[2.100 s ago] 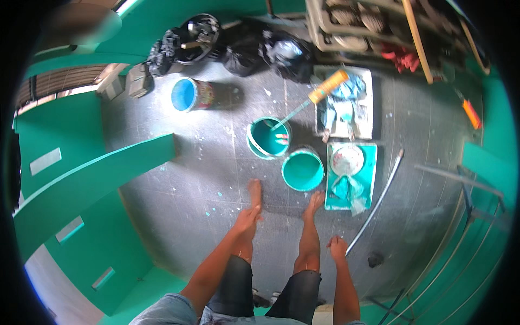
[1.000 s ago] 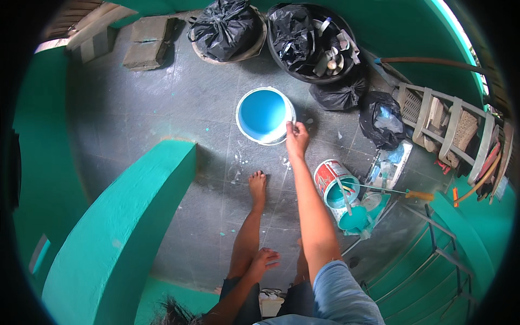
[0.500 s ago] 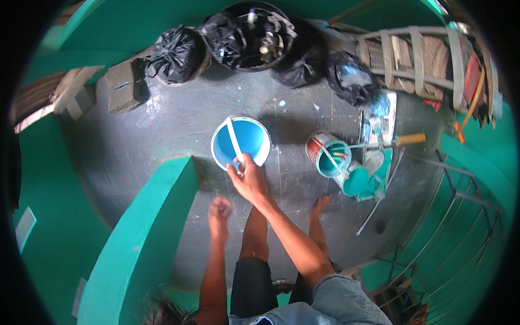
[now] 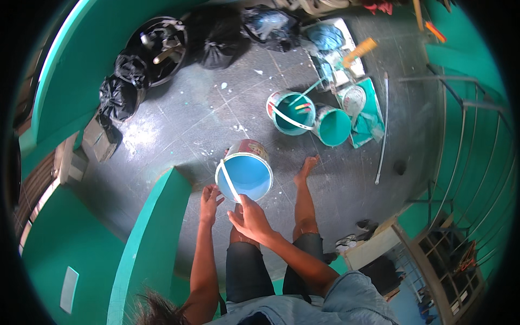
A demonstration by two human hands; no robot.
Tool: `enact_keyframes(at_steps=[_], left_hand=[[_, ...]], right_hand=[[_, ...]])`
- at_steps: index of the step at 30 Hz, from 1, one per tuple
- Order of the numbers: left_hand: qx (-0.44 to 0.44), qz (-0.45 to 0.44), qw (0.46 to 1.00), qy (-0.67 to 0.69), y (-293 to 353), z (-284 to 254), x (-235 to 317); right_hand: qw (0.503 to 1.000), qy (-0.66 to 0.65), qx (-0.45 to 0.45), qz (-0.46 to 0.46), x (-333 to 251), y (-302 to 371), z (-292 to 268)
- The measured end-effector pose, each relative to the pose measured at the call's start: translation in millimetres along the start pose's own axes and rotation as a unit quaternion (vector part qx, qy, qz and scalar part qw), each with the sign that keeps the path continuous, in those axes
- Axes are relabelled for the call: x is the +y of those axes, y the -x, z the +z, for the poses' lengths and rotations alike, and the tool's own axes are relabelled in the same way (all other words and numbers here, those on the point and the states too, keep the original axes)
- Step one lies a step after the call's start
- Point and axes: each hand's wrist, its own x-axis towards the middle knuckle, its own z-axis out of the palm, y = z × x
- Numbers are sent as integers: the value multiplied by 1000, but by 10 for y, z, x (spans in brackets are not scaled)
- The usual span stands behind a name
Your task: The person pours light blue paint from a bucket into a plastic bag, then folds and twists the bag to seal it. The person handles the paint bucket and the bag by hand in a room with green walls.
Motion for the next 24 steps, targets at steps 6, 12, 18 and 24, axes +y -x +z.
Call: enact_keyframes(at_steps=[6, 12, 18, 24], left_hand=[[-56, -8, 997, -46, 69, 890, -227], [-45, 97, 983, -146, 148, 1895, -528], [-102, 31, 984, -143, 182, 2745, -518], [-117, -23, 982, -145, 23, 3404, -662]], right_hand=[[997, -15, 76, 12, 755, 253, -623], [991, -17, 129, 6, 1442, 524, -1197], [982, -10, 186, 12, 2085, 625, -1636], [978, 71, 188, 61, 2406, 648, -2010]])
